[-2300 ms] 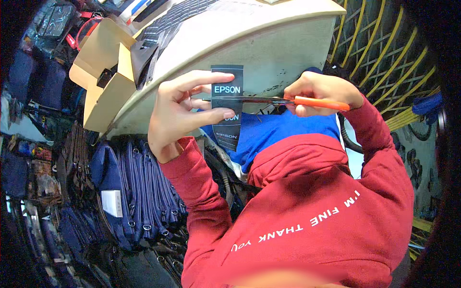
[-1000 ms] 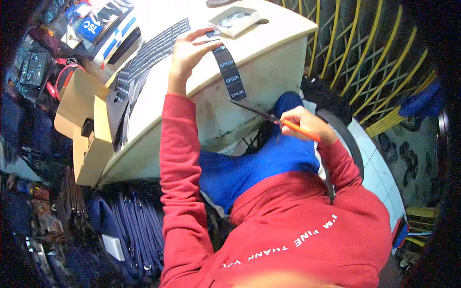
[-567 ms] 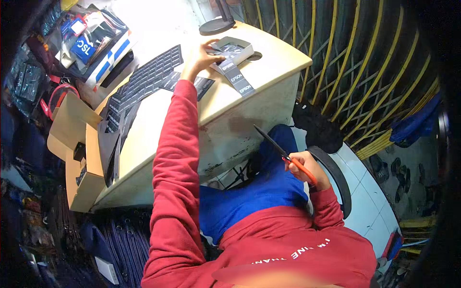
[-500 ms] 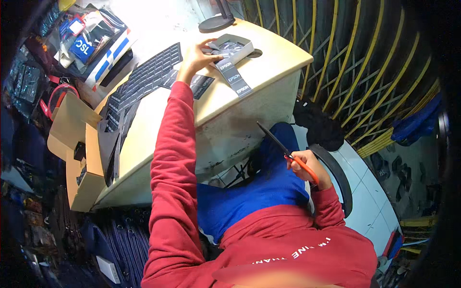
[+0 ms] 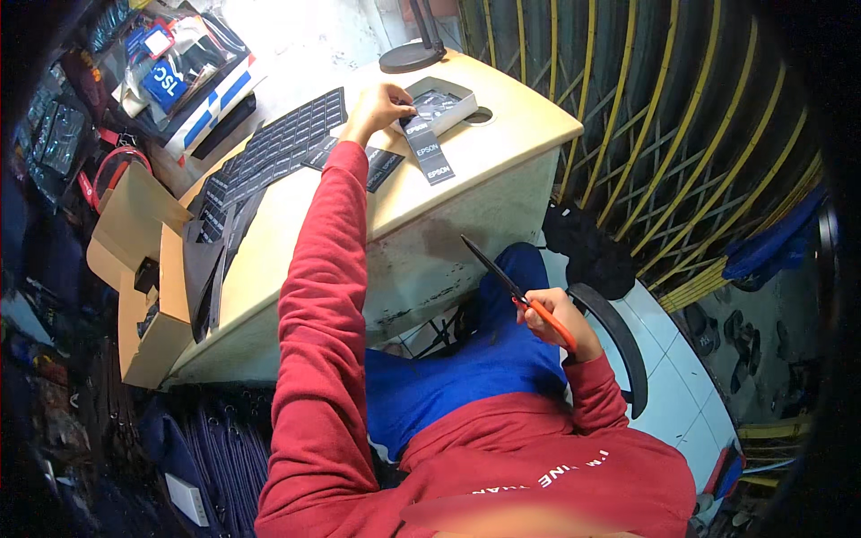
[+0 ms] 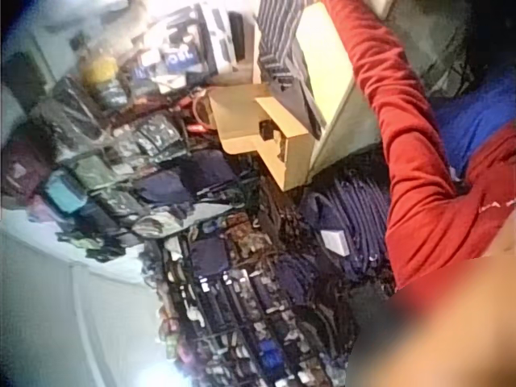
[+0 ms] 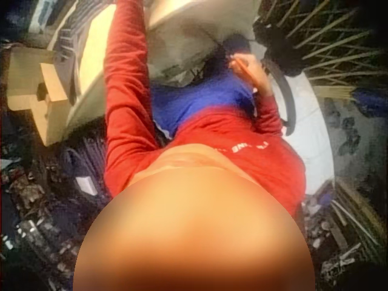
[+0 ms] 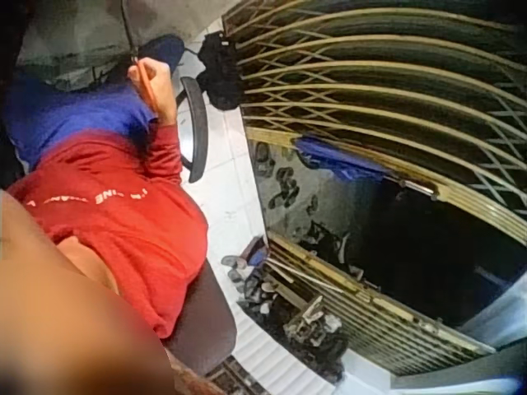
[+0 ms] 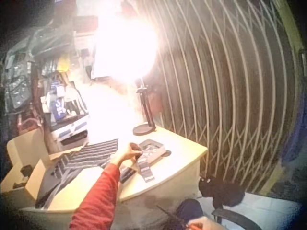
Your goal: Cutting individual labels or tags from a printed sheet using scissors.
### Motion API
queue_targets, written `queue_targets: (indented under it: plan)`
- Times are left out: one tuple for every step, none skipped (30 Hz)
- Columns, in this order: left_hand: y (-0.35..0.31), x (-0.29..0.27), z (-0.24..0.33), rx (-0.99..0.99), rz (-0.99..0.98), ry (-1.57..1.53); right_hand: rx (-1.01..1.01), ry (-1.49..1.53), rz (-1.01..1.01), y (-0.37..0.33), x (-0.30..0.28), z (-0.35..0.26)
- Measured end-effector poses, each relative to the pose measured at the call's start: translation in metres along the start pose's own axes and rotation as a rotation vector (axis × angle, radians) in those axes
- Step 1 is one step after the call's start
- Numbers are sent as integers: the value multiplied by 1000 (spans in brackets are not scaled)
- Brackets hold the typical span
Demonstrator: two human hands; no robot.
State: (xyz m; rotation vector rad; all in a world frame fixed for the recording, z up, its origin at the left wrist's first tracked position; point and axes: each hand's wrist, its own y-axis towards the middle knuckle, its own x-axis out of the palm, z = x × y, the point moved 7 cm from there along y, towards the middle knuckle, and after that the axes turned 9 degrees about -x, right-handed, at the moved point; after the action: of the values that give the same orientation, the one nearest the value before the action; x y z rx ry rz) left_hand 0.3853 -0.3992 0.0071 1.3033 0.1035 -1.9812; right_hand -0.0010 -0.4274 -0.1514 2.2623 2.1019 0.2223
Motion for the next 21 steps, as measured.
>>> queue_targets:
  plan:
    - [1,1,3,-7,-14,8,0,-7,3,-2,-1,-1]
    - [2,1,2,-4,-9,6,-3,-25,5,-2,-2,-3]
    - [2,1,3,16,-3,-3,-6,-44,7,-3,-3,-5]
    - [2,2,4,38,3,-13,-9,-50,7,-3,-3,-5]
    - [2,2,-3,37,15,-8,-11,-38,4,-2,-1,-3]
    - [2,0,-12,10,39,-73,-13,-27,2,0,1,-4]
    - [3,-5,-21,-17,65,-138,-21,-34,-9,1,4,-8]
    - [3,-1,-15,-12,41,-120,-11,-30,1,0,4,-9]
    - [2,0,-8,-7,44,-125,-2,-25,8,-1,3,-10]
    - [0,2,-5,-37,38,-137,-27,-46,2,0,0,-5]
    - [-4,1,-1,-69,32,-147,-27,-50,0,-2,0,-4]
    - [-9,-4,5,-50,66,-135,-26,-51,10,-3,-1,-4]
    - [-13,-7,10,-54,71,-136,-23,-51,19,-3,-1,-4]
    - [-21,-18,14,-50,97,-174,-25,-49,1,-2,3,-6]
    - [-29,-24,19,-46,119,-215,-65,-28,35,-1,3,-11]
    - [-37,-29,24,-28,127,-280,-104,-6,68,0,3,-14]
    - [-47,-35,33,-22,132,-308,-102,-2,56,2,6,-13]
    - [-58,-39,42,16,138,-345,-151,1,133,4,3,-15]
    - [-70,-43,51,53,144,-381,-199,4,211,6,-1,-16]
    - [-84,-48,53,42,135,-443,-233,58,199,12,4,-27]
    - [-101,-49,66,19,98,-500,-307,101,213,18,7,-35]
